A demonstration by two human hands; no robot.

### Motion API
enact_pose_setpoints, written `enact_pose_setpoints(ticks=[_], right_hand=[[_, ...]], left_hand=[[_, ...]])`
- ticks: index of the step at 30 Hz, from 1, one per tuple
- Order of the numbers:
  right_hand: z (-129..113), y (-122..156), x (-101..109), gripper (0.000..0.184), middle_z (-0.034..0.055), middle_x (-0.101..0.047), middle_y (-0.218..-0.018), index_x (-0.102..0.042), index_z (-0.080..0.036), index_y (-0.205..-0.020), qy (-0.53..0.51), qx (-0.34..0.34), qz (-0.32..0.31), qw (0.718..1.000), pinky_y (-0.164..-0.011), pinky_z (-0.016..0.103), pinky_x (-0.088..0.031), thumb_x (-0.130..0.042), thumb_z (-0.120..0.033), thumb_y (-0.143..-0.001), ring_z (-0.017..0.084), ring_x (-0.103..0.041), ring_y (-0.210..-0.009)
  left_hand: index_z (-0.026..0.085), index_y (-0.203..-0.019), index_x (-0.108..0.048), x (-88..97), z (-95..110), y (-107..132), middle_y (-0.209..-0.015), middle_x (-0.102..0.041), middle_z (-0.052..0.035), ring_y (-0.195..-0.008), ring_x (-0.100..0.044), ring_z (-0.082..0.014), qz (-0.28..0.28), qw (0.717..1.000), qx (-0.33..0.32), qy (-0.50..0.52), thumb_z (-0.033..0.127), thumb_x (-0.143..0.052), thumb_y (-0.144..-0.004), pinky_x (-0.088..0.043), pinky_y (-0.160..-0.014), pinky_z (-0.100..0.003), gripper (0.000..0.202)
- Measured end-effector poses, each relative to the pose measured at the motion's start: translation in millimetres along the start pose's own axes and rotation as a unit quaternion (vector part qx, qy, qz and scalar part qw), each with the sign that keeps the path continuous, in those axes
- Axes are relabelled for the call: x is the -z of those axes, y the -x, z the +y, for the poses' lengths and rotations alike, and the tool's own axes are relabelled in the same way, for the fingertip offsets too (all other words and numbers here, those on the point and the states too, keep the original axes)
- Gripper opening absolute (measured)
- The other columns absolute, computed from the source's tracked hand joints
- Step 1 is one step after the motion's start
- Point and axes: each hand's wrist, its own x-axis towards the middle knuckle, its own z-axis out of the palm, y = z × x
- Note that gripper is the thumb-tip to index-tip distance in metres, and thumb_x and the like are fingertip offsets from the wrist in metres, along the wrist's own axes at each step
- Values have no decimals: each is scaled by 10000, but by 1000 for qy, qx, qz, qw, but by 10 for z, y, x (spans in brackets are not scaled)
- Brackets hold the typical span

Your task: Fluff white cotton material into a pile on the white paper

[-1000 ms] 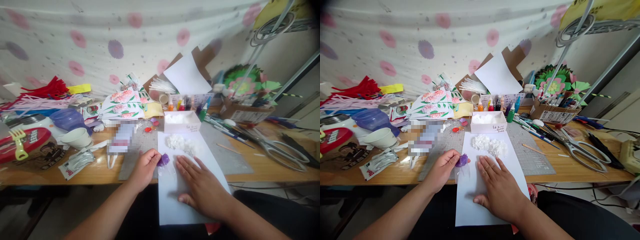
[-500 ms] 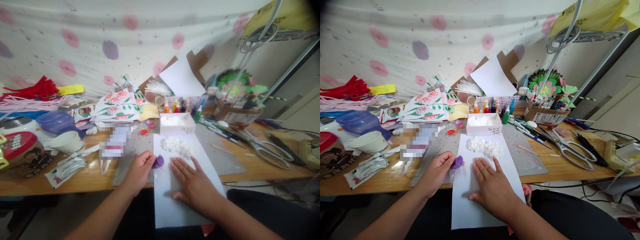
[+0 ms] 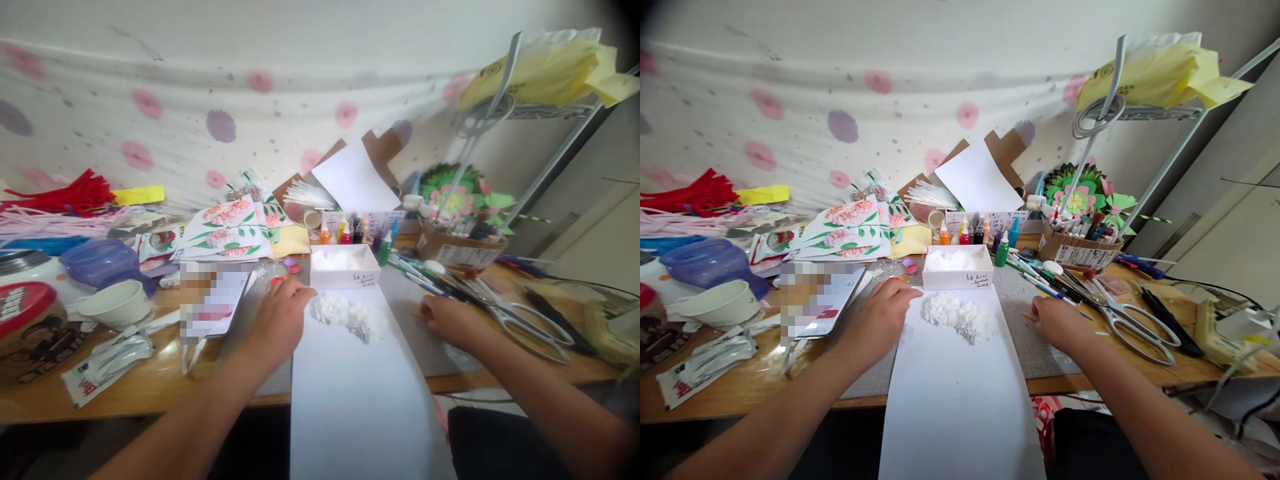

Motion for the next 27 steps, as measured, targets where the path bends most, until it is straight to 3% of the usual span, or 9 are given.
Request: enact_pose_setpoints(ticks=[4, 8, 14, 18, 22, 27], right_hand=[[8, -91, 94, 118, 7, -594, -541, -566, -191, -561, -50, -7, 18, 999, -506, 253, -288, -541, -88, -614, 148, -513, -519], [-138, -75, 259, 98, 9, -594, -571, -543, -200, -594, -115, -33, 93, 988, -506, 259, -304, -516, -213, -688, 145, -494, -521], [-419, -60, 355, 127, -1, -591, -556, -540, -208, -642, -236, -44, 163, 957, -502, 258, -373, -503, -313, -702, 147, -512, -515], [-470, -52, 335, 128, -1, -593, -538, -541, -206, -639, -292, -38, 186, 937, -485, 260, -383, -517, -320, -692, 146, -514, -494], [-468, -9, 346, 135, -16, -557, -500, -526, -206, -640, -343, -33, 190, 919, -476, 258, -391, -514, -321, -710, 139, -505, -476], [-527, 25, 389, 183, -12, -548, -541, -525, -194, -625, -510, -27, 175, 841, -503, 253, -444, -588, -348, -700, 130, -525, -510]], left_hand=[[238, -1056, -625, -25, 103, -544, -1002, -556, -84, -989, -466, -254, -39, 998, 20, -40, 153, -463, -830, -368, -838, -351, 290], [222, -1043, -636, -140, 25, -968, -1078, -550, -109, -1061, -450, -298, -66, 995, 49, -52, 189, -430, -875, -363, -862, -420, 267], [166, -1142, -548, -275, -97, -1415, -1149, -557, -90, -993, -561, -217, -203, 977, 32, -54, 292, -530, -883, -480, -834, -419, 288], [158, -1155, -533, -311, -130, -1609, -1155, -557, -90, -972, -579, -203, -255, 965, 29, -57, 306, -527, -888, -504, -811, -401, 306], [160, -1147, -540, -241, -187, -1674, -1157, -557, -86, -976, -577, -207, -254, 966, 19, -51, 310, -524, -889, -501, -816, -400, 299], [153, -1139, -544, -154, -298, -1633, -1145, -564, -82, -962, -581, -207, -247, 968, -6, -39, 314, -521, -890, -505, -807, -397, 297]])
